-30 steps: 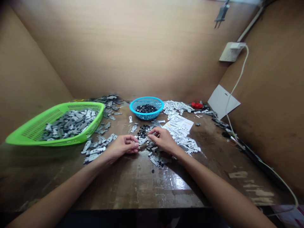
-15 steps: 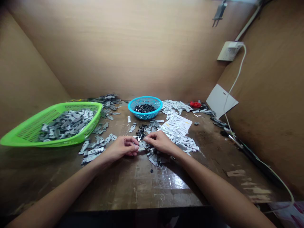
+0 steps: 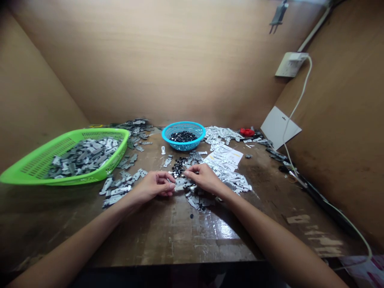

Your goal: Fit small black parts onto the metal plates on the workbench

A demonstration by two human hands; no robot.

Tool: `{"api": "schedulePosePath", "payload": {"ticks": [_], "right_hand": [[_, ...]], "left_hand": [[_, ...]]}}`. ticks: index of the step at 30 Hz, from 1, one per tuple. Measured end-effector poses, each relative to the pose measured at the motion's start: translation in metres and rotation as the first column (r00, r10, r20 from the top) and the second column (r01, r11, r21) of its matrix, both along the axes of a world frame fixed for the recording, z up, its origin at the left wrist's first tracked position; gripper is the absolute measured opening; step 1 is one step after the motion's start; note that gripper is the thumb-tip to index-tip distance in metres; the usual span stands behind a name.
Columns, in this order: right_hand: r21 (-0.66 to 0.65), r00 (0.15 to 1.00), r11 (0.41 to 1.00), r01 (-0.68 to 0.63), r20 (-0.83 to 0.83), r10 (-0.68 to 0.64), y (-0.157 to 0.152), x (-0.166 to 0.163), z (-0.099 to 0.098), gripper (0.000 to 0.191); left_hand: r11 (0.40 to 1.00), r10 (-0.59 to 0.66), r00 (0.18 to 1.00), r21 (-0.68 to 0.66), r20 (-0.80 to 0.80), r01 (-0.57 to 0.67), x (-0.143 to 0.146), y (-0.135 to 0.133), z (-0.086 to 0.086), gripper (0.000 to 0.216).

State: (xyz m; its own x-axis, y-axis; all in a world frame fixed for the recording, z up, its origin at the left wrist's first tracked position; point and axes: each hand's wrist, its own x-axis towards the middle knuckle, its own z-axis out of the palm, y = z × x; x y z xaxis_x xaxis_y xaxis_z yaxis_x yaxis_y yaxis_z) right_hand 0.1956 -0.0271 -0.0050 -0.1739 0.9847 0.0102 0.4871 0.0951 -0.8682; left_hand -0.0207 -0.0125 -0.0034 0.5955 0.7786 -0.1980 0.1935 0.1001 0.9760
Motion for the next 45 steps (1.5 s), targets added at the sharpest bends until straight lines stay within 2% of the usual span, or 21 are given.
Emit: {"api": "schedulePosePath", "payload": {"ticks": [6, 11, 15, 19, 22, 24, 28, 31, 35, 37, 45], "right_hand": [[-0.036, 1.000, 0.999, 0.004, 0.026, -0.003, 0.001, 0.003, -0.004, 0.042], [-0.095, 1.000, 0.995, -0.013, -0.015, 0.012, 0.000, 0.003, -0.007, 0.043], [-0.092, 0.999, 0.996, -0.001, -0.047, -0.004, 0.000, 0.004, -0.006, 0.042], [-0.086, 0.998, 0.996, 0.011, -0.054, -0.015, 0.001, 0.003, -0.008, 0.041], [-0.086, 0.999, 0.996, -0.013, -0.030, 0.011, 0.001, 0.003, -0.009, 0.042], [-0.031, 1.000, 0.999, -0.011, 0.003, 0.011, 0.002, 0.003, -0.008, 0.038], [0.218, 0.981, 0.975, 0.026, 0.181, -0.067, 0.009, 0.002, 0.000, 0.023], [0.334, 0.932, 0.941, -0.043, 0.354, -0.083, 0.018, -0.002, 0.003, 0.016], [0.342, 0.860, 0.913, -0.224, 0.511, 0.019, 0.028, -0.009, 0.002, 0.013], [0.327, 0.835, 0.904, -0.275, 0.547, 0.056, 0.031, -0.013, 0.000, 0.013], [0.339, 0.816, 0.901, -0.271, 0.578, 0.028, 0.040, -0.014, -0.012, 0.016]], "left_hand": [[1.000, 0.011, 1.000, 0.006, -0.010, -0.011, -0.001, 0.002, -0.002, 0.034], [1.000, 0.022, 1.000, -0.019, -0.006, -0.022, -0.001, 0.002, -0.002, 0.038], [0.990, 0.079, 0.997, -0.116, -0.003, -0.079, -0.003, 0.003, 0.000, 0.041], [0.970, 0.000, 1.000, -0.244, -0.021, -0.005, -0.007, 0.004, 0.001, 0.038], [0.961, -0.016, 1.000, -0.277, -0.008, 0.013, -0.008, 0.004, -0.001, 0.034], [0.961, -0.003, 1.000, -0.276, -0.020, -0.003, -0.007, 0.004, -0.002, 0.031], [0.964, 0.005, 0.997, -0.266, -0.079, -0.026, -0.005, 0.004, -0.002, 0.030], [0.967, -0.008, 0.994, -0.253, -0.113, -0.021, -0.005, 0.002, 0.000, 0.030], [0.971, -0.035, 0.991, -0.240, -0.129, 0.003, -0.006, 0.001, 0.000, 0.029], [0.971, -0.043, 0.990, -0.240, -0.136, 0.009, -0.006, 0.001, -0.001, 0.029], [0.967, -0.059, 0.991, -0.253, -0.118, 0.027, -0.007, 0.004, -0.005, 0.029]]}}
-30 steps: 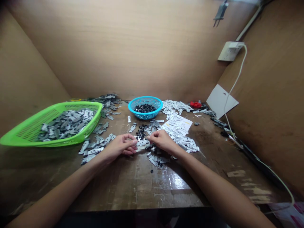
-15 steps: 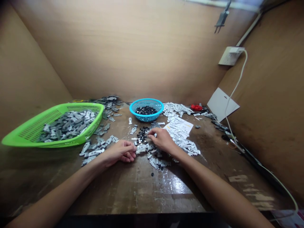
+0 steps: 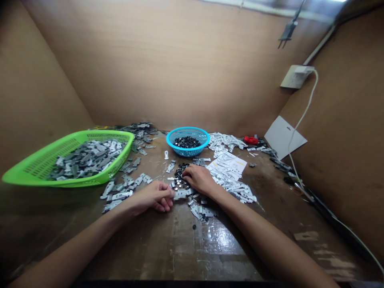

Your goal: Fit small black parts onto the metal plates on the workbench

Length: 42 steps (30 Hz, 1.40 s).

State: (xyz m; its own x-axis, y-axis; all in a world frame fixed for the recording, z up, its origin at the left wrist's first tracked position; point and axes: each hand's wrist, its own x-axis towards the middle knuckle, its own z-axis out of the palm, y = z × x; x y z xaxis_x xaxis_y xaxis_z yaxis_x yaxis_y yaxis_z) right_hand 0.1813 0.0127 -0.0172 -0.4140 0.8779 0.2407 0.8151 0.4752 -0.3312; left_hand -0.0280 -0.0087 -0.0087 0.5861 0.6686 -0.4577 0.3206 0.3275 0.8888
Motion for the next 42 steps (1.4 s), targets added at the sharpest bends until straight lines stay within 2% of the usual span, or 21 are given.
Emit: {"api": "schedulePosePath", "payload": {"ticks": [5, 15, 20, 23, 28, 32, 38, 42], "right_hand": [[0.022, 0.999, 1.000, 0.019, -0.040, -0.018, -0.003, 0.003, 0.001, 0.014], [0.001, 0.977, 1.000, -0.013, -0.211, 0.013, -0.013, 0.016, 0.020, 0.017], [-0.091, 0.954, 0.996, -0.025, -0.300, -0.004, -0.026, 0.009, 0.035, 0.013], [-0.112, 0.944, 0.991, -0.077, -0.329, 0.036, -0.040, 0.000, 0.040, 0.008], [0.007, 0.937, 0.990, -0.142, -0.321, 0.136, -0.055, -0.015, 0.033, 0.005], [0.048, 0.950, 0.990, -0.136, -0.278, 0.144, -0.057, -0.019, 0.025, 0.007], [0.056, 0.953, 0.990, -0.131, -0.267, 0.141, -0.057, -0.019, 0.016, 0.007], [0.054, 0.941, 0.990, -0.132, -0.306, 0.143, -0.058, -0.020, 0.018, 0.008]], "left_hand": [[1.000, 0.006, 1.000, -0.007, -0.001, -0.006, 0.001, 0.000, 0.002, 0.028], [1.000, 0.004, 1.000, 0.004, -0.019, -0.004, 0.002, -0.002, 0.007, 0.030], [1.000, 0.018, 1.000, -0.008, 0.008, -0.018, 0.002, -0.001, 0.005, 0.030], [1.000, 0.024, 1.000, -0.007, 0.007, -0.024, 0.001, -0.001, 0.002, 0.031], [0.999, 0.036, 0.999, 0.002, 0.004, -0.036, 0.001, 0.000, -0.001, 0.030], [0.999, 0.050, 0.999, -0.005, 0.014, -0.050, 0.001, 0.001, 0.000, 0.030], [0.998, 0.063, 0.997, -0.028, 0.040, -0.062, 0.000, 0.002, 0.000, 0.029], [0.997, 0.072, 0.996, -0.030, 0.045, -0.070, -0.001, 0.002, -0.001, 0.029]]}}
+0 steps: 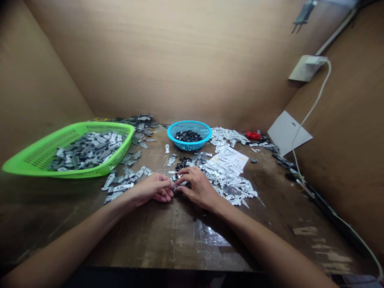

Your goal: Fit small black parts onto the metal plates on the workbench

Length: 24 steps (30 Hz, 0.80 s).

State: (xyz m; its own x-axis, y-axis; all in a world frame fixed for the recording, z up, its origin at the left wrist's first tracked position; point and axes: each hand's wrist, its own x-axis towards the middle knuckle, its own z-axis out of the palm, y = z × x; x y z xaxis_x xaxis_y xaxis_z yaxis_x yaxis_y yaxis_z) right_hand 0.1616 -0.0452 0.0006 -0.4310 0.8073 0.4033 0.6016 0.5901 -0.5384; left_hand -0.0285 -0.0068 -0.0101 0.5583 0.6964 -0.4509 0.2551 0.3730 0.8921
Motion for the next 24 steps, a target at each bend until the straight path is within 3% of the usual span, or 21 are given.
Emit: {"api": "schedulePosePath", "payload": {"ticks": [3, 5, 9, 12, 16, 24], "right_hand": [[0.025, 0.998, 0.998, 0.053, -0.023, -0.052, 0.009, 0.014, 0.006, 0.011], [0.063, 0.985, 0.983, 0.171, -0.002, -0.171, 0.021, 0.033, 0.009, 0.014], [0.095, 0.849, 0.876, 0.473, 0.218, -0.482, 0.047, 0.081, 0.008, 0.018], [0.018, 0.838, 0.896, 0.444, 0.346, -0.422, 0.055, 0.101, 0.003, 0.018], [-0.009, 0.845, 0.921, 0.390, 0.400, -0.354, 0.055, 0.099, -0.003, 0.016], [0.087, 0.873, 0.924, 0.373, 0.304, -0.381, 0.047, 0.085, 0.002, 0.012]], "left_hand": [[1.000, -0.010, 1.000, 0.000, -0.009, 0.010, 0.000, 0.000, 0.000, 0.028], [1.000, -0.017, 1.000, 0.002, -0.020, 0.017, 0.001, 0.000, 0.001, 0.027], [1.000, -0.022, 0.999, 0.002, -0.034, 0.022, 0.001, -0.001, 0.005, 0.027], [1.000, -0.020, 0.999, -0.003, -0.031, 0.020, 0.002, -0.001, 0.006, 0.026], [1.000, -0.022, 0.999, -0.011, -0.028, 0.022, 0.001, -0.001, 0.006, 0.027], [1.000, -0.019, 0.999, -0.006, -0.045, 0.019, 0.002, -0.002, 0.008, 0.028]]}}
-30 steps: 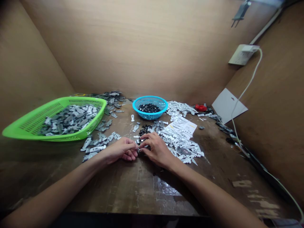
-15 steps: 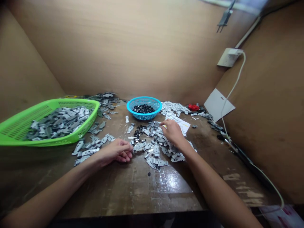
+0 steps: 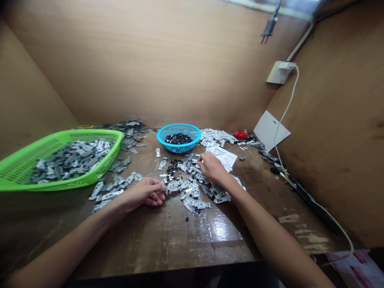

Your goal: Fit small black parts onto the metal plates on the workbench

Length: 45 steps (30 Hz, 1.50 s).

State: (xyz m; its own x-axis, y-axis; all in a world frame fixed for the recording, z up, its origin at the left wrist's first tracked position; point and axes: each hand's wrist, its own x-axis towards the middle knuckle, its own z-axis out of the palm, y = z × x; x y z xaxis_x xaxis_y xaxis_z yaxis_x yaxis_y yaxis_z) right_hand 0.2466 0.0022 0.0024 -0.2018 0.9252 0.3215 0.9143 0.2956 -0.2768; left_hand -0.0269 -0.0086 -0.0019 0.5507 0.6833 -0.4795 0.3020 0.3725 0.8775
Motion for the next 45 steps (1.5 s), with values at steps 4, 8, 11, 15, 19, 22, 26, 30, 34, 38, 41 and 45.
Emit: {"api": "schedulePosePath", "payload": {"ticks": [4, 8, 11, 15, 19, 22, 26, 30, 34, 38, 41, 45], "right_hand": [[0.024, 0.990, 0.999, 0.046, -0.136, -0.042, -0.003, -0.004, 0.002, 0.017], [0.025, 0.983, 0.996, 0.085, -0.164, -0.080, 0.000, -0.002, -0.002, 0.017], [0.089, 0.977, 0.995, 0.053, -0.211, -0.034, 0.003, 0.000, -0.003, 0.014], [0.088, 0.919, 0.996, -0.006, -0.391, 0.040, 0.003, -0.002, 0.001, 0.018], [-0.175, 0.805, 0.982, -0.071, -0.592, -0.047, 0.004, 0.001, 0.000, 0.025], [-0.250, 0.729, 0.961, -0.118, -0.679, -0.087, 0.007, 0.007, -0.003, 0.028], [-0.172, 0.746, 0.984, -0.049, -0.662, -0.079, 0.008, 0.014, 0.000, 0.026], [-0.243, 0.696, 0.959, -0.148, -0.715, -0.073, 0.007, 0.018, 0.003, 0.028], [-0.302, 0.566, 0.922, -0.243, -0.816, -0.118, 0.003, 0.012, 0.007, 0.028], [-0.321, 0.463, 0.882, -0.344, -0.876, -0.138, -0.005, -0.005, 0.012, 0.029], [-0.359, 0.530, 0.896, -0.262, -0.829, -0.177, -0.010, -0.018, 0.014, 0.027], [-0.394, 0.521, 0.899, -0.188, -0.816, -0.249, -0.012, -0.025, 0.013, 0.028]], "left_hand": [[1.000, 0.009, 1.000, 0.001, 0.002, -0.009, 0.000, -0.001, 0.001, 0.028], [1.000, 0.002, 1.000, 0.004, 0.003, -0.002, 0.000, -0.001, 0.001, 0.029], [1.000, -0.004, 1.000, 0.003, 0.000, 0.004, 0.001, -0.001, 0.001, 0.029], [1.000, -0.010, 1.000, 0.000, -0.001, 0.010, 0.000, 0.000, 0.001, 0.028], [1.000, -0.016, 1.000, 0.007, 0.006, 0.016, -0.001, 0.001, -0.001, 0.028], [1.000, -0.017, 1.000, 0.010, 0.009, 0.017, -0.001, 0.001, -0.001, 0.029], [1.000, -0.021, 1.000, 0.011, 0.003, 0.021, -0.001, 0.001, -0.002, 0.030], [0.999, -0.028, 1.000, 0.018, -0.003, 0.028, -0.001, 0.001, -0.002, 0.030], [0.999, -0.027, 1.000, 0.016, 0.006, 0.027, -0.001, 0.001, -0.002, 0.030], [1.000, -0.027, 0.999, 0.013, 0.021, 0.027, -0.001, 0.001, -0.002, 0.030], [1.000, -0.024, 1.000, 0.013, 0.020, 0.023, -0.001, 0.001, -0.002, 0.030], [1.000, -0.011, 1.000, 0.019, 0.004, 0.011, -0.001, 0.000, 0.000, 0.032]]}}
